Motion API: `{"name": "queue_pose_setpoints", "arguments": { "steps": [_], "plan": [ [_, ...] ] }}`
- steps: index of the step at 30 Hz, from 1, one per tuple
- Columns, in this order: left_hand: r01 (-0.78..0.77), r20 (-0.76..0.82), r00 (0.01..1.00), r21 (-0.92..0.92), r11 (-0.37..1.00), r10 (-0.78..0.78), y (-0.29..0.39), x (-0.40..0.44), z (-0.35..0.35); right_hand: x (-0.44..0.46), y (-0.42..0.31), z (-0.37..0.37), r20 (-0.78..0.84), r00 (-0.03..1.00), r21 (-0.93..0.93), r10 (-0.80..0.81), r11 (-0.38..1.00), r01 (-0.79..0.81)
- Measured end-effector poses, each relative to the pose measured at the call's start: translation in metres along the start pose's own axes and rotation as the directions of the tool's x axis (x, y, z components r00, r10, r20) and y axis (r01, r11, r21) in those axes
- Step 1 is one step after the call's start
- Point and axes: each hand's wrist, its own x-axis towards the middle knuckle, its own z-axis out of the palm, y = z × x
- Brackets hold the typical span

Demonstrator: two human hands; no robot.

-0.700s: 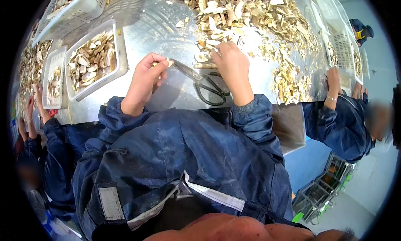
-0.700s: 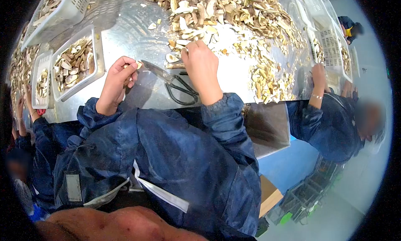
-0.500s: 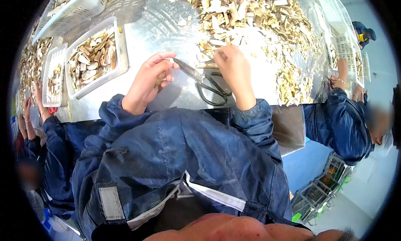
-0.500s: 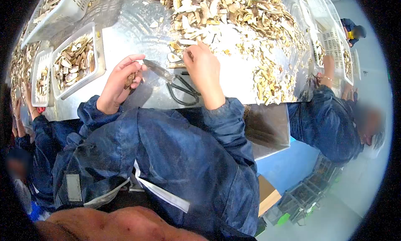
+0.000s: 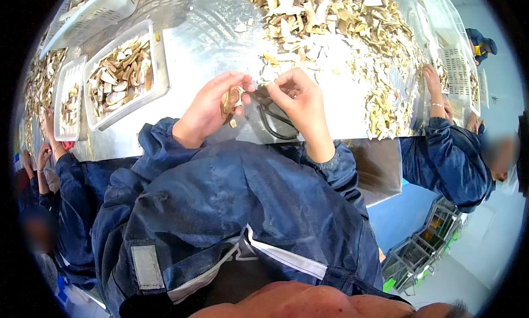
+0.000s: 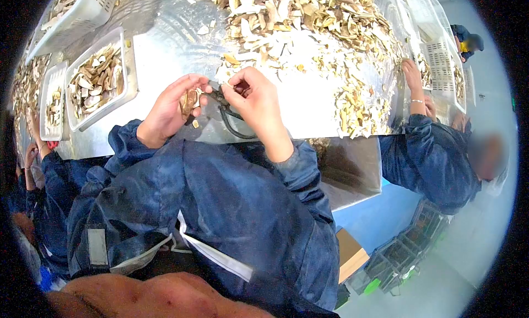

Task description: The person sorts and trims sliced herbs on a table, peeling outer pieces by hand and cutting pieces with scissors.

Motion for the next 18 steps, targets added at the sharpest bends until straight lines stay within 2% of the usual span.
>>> {"name": "queue_pose_setpoints", "arguments": {
  "steps": [3,6,7,10,12,13,14,17,18],
  "plan": [
    [0.022,0.009,1.0,-0.06,0.998,-0.022,-0.003,0.002,0.002,-0.003,-0.004,0.005,-0.002,1.0,-0.062,-0.03,0.998,0.03],
    [0.043,0.015,0.999,-0.129,0.991,-0.042,-0.002,0.001,0.014,-0.006,-0.007,0.01,0.028,1.0,0.029,0.011,1.0,-0.012],
    [0.049,0.028,0.999,-0.157,0.986,-0.046,-0.002,0.001,0.017,-0.007,-0.016,0.006,0.103,0.993,-0.072,-0.048,0.996,0.056],
    [0.071,0.07,0.996,-0.161,0.984,-0.061,-0.005,0.0,0.012,0.0,-0.015,0.007,0.132,0.981,0.075,-0.139,0.989,0.13],
    [0.081,0.084,0.994,-0.116,0.99,-0.072,-0.007,0.002,0.004,0.018,-0.008,-0.003,0.016,0.993,-0.274,-0.119,0.954,0.119],
    [0.078,0.09,0.994,-0.11,0.991,-0.069,-0.008,0.001,0.002,0.03,0.005,-0.003,0.002,0.978,-0.369,-0.209,0.909,0.195],
    [0.074,0.096,0.993,-0.103,0.992,-0.064,-0.009,0.002,-0.001,0.04,0.018,-0.003,-0.003,0.954,-0.461,-0.3,0.847,0.264],
    [0.062,0.064,0.996,-0.086,0.994,-0.057,-0.006,-0.001,0.001,0.052,0.024,0.006,0.046,0.929,-0.637,-0.368,0.705,0.311],
    [0.06,0.043,0.997,-0.081,0.995,-0.057,-0.006,-0.002,0.002,0.053,0.023,0.008,0.066,0.939,-0.667,-0.337,0.685,0.292]
  ]
}}
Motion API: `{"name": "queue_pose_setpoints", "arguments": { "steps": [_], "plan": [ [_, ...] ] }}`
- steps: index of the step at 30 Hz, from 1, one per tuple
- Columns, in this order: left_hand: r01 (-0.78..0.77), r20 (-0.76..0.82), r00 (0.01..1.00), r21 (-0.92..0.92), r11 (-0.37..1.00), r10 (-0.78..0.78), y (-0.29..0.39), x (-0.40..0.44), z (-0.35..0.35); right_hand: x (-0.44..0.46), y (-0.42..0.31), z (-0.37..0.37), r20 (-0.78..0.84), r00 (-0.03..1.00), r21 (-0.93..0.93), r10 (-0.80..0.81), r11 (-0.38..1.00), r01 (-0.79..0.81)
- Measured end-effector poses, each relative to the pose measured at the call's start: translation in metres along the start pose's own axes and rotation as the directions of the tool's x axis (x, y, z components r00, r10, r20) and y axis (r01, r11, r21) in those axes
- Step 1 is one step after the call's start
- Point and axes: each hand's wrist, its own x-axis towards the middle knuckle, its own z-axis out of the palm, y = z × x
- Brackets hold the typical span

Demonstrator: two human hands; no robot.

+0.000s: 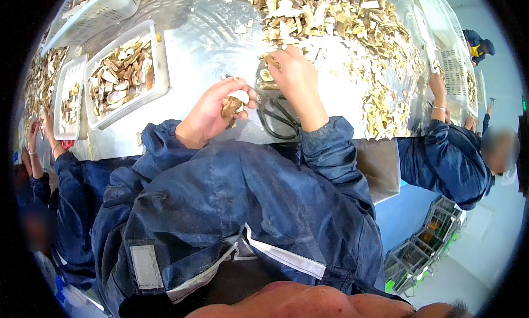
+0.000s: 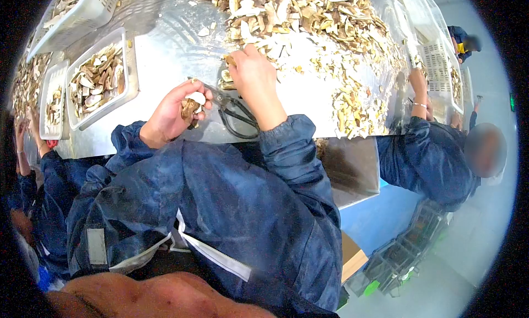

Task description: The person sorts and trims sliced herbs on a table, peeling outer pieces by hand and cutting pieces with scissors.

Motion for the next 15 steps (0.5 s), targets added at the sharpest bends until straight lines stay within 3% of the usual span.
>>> {"name": "queue_pose_setpoints", "arguments": {
  "steps": [2,5,8,11,15],
  "plan": [
    [-0.004,-0.03,1.0,0.008,1.0,0.005,0.001,-0.002,0.001,0.003,-0.003,0.001,0.069,0.997,-0.082,0.029,0.996,-0.023],
    [-0.026,-0.038,0.999,0.028,0.999,0.027,0.001,-0.003,0.003,0.0,-0.004,0.0,0.048,0.999,-0.037,-0.012,0.999,0.014],
    [-0.051,-0.036,0.998,0.065,0.997,0.053,0.001,-0.001,0.002,-0.01,-0.013,-0.009,-0.03,0.999,0.111,-0.036,0.993,0.039],
    [-0.051,-0.059,0.997,0.092,0.995,0.056,0.001,0.0,0.006,-0.021,-0.021,-0.019,0.067,0.995,0.372,0.076,0.923,-0.095],
    [-0.05,-0.068,0.996,0.11,0.993,0.058,0.002,0.0,0.008,-0.029,-0.03,-0.023,0.117,0.972,0.527,0.202,0.817,-0.233]
  ]
}}
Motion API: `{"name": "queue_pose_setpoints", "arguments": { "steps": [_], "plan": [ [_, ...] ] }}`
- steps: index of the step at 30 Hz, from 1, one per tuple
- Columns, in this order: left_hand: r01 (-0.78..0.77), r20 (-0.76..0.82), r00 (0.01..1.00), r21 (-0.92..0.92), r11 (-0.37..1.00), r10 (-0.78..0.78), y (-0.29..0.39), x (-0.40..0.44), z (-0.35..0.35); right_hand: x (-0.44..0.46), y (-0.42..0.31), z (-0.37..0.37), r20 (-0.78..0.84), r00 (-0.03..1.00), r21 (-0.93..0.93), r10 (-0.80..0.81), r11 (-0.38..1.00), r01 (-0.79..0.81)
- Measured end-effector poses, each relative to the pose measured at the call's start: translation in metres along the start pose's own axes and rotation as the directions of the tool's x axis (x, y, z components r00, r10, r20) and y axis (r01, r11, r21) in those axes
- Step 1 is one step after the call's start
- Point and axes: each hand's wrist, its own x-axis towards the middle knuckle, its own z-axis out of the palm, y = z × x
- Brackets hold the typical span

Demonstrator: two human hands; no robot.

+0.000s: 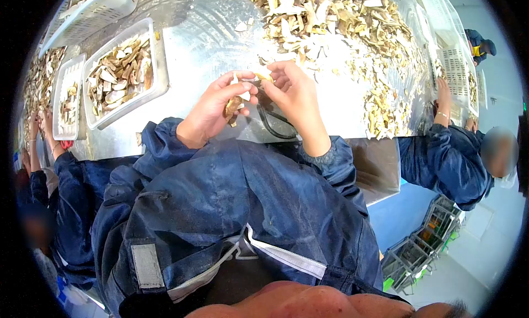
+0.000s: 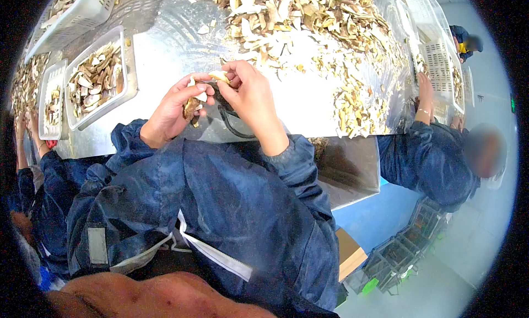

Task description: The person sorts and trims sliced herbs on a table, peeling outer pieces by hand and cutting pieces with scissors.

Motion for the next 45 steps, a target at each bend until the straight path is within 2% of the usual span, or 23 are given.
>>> {"name": "queue_pose_setpoints", "arguments": {
  "steps": [5,11,12,13,15,18,21,24,27,29,30,33,35,36,37,38,40,41,43,44,45],
  "plan": [
    [-0.018,-0.015,1.0,-0.015,1.0,0.017,0.0,-0.002,0.005,-0.006,-0.009,0.005,0.072,0.988,0.172,0.133,0.975,-0.144],
    [0.0,-0.013,1.0,-0.038,0.999,-0.001,-0.008,0.0,-0.006,-0.005,-0.002,-0.006,0.183,0.983,0.211,0.023,0.976,-0.062],
    [0.008,-0.02,1.0,-0.05,0.999,-0.009,-0.008,0.001,-0.007,-0.001,0.004,-0.01,0.07,0.998,0.099,0.008,0.995,-0.015],
    [0.021,-0.002,1.0,-0.046,0.999,-0.021,-0.008,0.0,-0.007,0.008,0.012,-0.017,-0.011,0.994,-0.206,-0.109,0.973,0.104],
    [0.043,0.035,0.999,-0.038,0.998,-0.041,-0.007,0.0,-0.005,0.021,0.026,-0.022,-0.076,0.978,-0.465,-0.195,0.875,0.138],
    [0.031,0.071,0.997,0.004,1.0,-0.031,-0.007,-0.001,-0.002,0.034,0.04,-0.016,-0.057,0.942,-0.603,-0.33,0.764,0.231],
    [0.039,0.072,0.997,-0.011,0.999,-0.038,-0.005,-0.003,-0.002,0.041,0.046,-0.01,-0.027,0.949,-0.663,-0.314,0.716,0.218],
    [0.034,0.07,0.997,-0.027,0.999,-0.032,-0.007,-0.002,-0.005,0.032,0.034,-0.01,-0.104,0.939,-0.509,-0.327,0.829,0.232],
    [0.009,0.082,0.997,-0.054,0.998,-0.005,-0.005,-0.003,0.002,0.008,0.005,-0.012,-0.093,0.977,-0.389,-0.192,0.91,0.142],
    [0.027,0.118,0.993,-0.122,0.992,-0.012,-0.01,0.001,0.004,-0.014,-0.01,-0.002,-0.029,0.999,-0.112,0.021,0.993,-0.024],
    [0.034,0.137,0.991,-0.154,0.987,-0.013,-0.011,0.002,0.006,-0.021,-0.016,-0.001,-0.026,0.996,-0.142,-0.087,0.987,0.082],
    [0.081,0.204,0.977,-0.093,0.992,-0.061,-0.006,-0.003,0.01,-0.03,-0.02,-0.008,0.062,0.998,-0.019,-0.031,0.999,0.032],
    [0.073,0.169,0.983,-0.045,0.996,-0.065,-0.008,-0.001,0.001,-0.022,0.007,-0.018,-0.028,0.997,-0.017,0.078,0.997,-0.078],
    [0.066,0.143,0.988,-0.052,0.996,-0.058,-0.006,-0.002,-0.002,-0.013,0.013,-0.024,-0.164,0.986,-0.183,0.012,0.982,-0.043],
    [0.058,0.119,0.992,-0.058,0.997,-0.051,-0.004,-0.002,-0.005,-0.005,0.023,-0.03,-0.213,0.976,-0.321,0.036,0.941,-0.105],
    [0.006,0.073,0.997,-0.101,0.995,0.001,0.0,-0.003,-0.007,0.002,0.032,-0.034,-0.225,0.974,-0.387,0.025,0.915,-0.113],
    [-0.143,0.019,0.989,-0.068,0.987,0.144,0.014,-0.007,-0.023,0.011,0.042,-0.034,-0.24,0.971,-0.497,-0.002,0.859,-0.121],
    [-0.261,0.005,0.965,-0.058,0.964,0.262,0.025,-0.011,-0.032,0.014,0.045,-0.031,-0.244,0.969,-0.543,-0.019,0.831,-0.121],
    [-0.482,-0.133,0.845,0.229,0.845,0.518,0.06,-0.03,-0.046,0.015,0.052,-0.029,-0.245,0.969,-0.567,-0.024,0.814,-0.123],
    [-0.489,-0.238,0.734,0.465,0.738,0.636,0.077,-0.038,-0.057,0.015,0.056,-0.03,-0.24,0.971,-0.547,-0.014,0.828,-0.123],
    [-0.534,-0.242,0.63,0.554,0.639,0.737,0.09,-0.047,-0.067,0.014,0.06,-0.031,-0.234,0.972,-0.527,-0.002,0.841,-0.125]
  ]
}}
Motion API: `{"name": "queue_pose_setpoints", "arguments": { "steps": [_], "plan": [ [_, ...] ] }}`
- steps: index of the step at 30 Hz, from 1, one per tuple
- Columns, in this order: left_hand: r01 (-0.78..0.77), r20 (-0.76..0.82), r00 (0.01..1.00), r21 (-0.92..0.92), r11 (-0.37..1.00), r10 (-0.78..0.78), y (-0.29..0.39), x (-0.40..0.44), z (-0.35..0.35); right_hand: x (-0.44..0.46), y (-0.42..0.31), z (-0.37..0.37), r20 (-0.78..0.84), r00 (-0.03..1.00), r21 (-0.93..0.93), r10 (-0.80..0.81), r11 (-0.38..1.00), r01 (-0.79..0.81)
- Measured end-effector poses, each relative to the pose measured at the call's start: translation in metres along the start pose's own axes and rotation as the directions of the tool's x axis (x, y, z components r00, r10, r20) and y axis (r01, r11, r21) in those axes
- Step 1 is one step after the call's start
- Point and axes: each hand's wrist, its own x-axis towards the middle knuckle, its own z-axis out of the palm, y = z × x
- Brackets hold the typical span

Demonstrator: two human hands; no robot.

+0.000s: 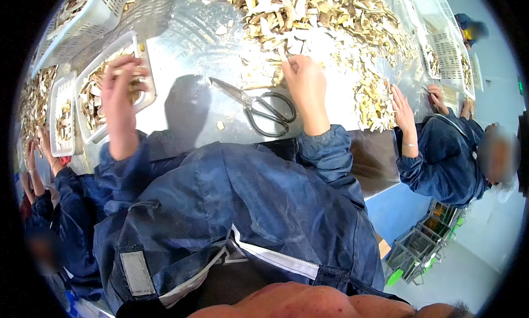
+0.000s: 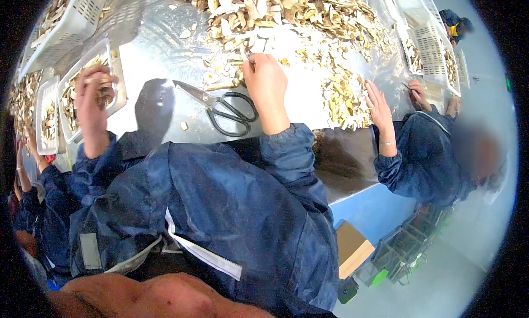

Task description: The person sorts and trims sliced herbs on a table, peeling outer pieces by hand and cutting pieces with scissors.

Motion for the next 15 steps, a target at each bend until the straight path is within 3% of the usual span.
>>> {"name": "queue_pose_setpoints", "arguments": {
  "steps": [1,2,4,7,10,11,14,15],
  "plan": [
    [-0.146,-0.072,0.985,0.142,0.979,0.157,0.003,0.007,-0.018,-0.001,0.003,0.0,0.02,0.999,0.059,0.029,0.998,-0.03],
    [-0.141,-0.157,0.966,0.336,0.931,0.203,0.013,0.01,-0.031,-0.003,0.005,-0.002,0.04,0.998,0.116,0.057,0.991,-0.062],
    [-0.229,-0.044,0.89,0.817,0.529,0.454,0.003,0.031,-0.079,-0.008,0.008,-0.007,0.077,0.991,0.232,0.109,0.965,-0.124],
    [-0.163,0.057,0.925,0.953,0.257,0.375,0.005,0.032,-0.086,-0.013,0.012,-0.013,0.141,0.975,0.39,0.169,0.896,-0.212],
    [-0.128,0.084,0.907,0.989,0.08,0.412,0.0,0.032,-0.083,-0.017,0.015,-0.018,0.204,0.954,0.509,0.218,0.809,-0.293],
    [-0.168,0.179,0.849,0.983,-0.067,0.497,-0.003,0.035,-0.082,-0.019,0.014,-0.022,0.211,0.949,0.551,0.234,0.773,-0.314],
    [-0.425,0.26,0.671,0.902,0.073,0.694,0.005,0.033,-0.046,-0.024,0.003,-0.039,0.26,0.92,0.612,0.293,0.687,-0.391],
    [-0.49,0.181,0.747,0.8,0.346,0.64,0.005,0.022,-0.022,-0.026,0.0,-0.042,0.279,0.907,0.621,0.315,0.661,-0.421]
  ]
}}
